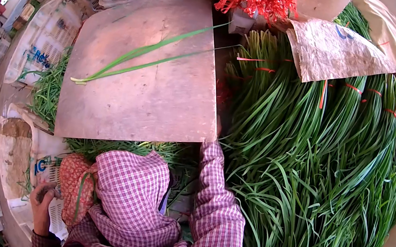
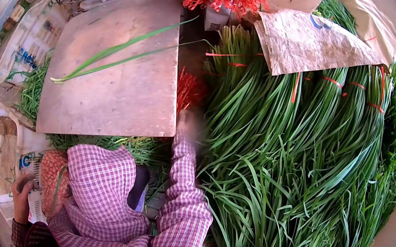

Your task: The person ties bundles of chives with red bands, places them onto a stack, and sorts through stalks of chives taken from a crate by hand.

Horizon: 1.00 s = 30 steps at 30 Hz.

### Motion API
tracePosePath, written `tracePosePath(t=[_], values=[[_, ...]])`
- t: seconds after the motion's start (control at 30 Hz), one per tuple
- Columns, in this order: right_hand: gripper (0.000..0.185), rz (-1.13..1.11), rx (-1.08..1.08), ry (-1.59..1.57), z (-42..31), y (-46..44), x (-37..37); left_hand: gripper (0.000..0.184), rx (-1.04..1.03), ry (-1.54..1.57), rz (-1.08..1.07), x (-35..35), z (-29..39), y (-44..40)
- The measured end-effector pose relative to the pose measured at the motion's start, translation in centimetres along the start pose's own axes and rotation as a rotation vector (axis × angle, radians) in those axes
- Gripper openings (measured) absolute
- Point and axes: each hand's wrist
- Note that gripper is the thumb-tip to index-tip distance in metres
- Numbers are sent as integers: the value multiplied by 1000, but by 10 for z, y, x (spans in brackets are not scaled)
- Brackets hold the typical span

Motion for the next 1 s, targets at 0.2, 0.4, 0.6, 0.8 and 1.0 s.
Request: tracePosePath(t=[0.2, 0.4, 0.6, 0.8, 1.0], values=[[14, 38, 50, -3, -156, 95, -28, 19, -121, -48, -53, -9, 21, 2], [10, -162, 302, 140, -242, 163, -67, 19, -325, -36, -366, -50, 87, -1], [8, -307, 309, 310, -306, 218, -103, 40, -486, 194, -843, -117, 112, -16], [13, -720, 432, 782, -317, 243, -181, 41, -479, 260, -697, -125, 113, -15], [15, -722, 672, 1102, -284, 153, -263, 37, -314, 719, -418, -44, 83, -75]])
Point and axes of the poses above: each hand's wrist, its own y-axis away from the middle knuckle, its own x-axis out of the back of the hand, z = x × y, and after that the axes turned 8 degrees about -z, right-handed
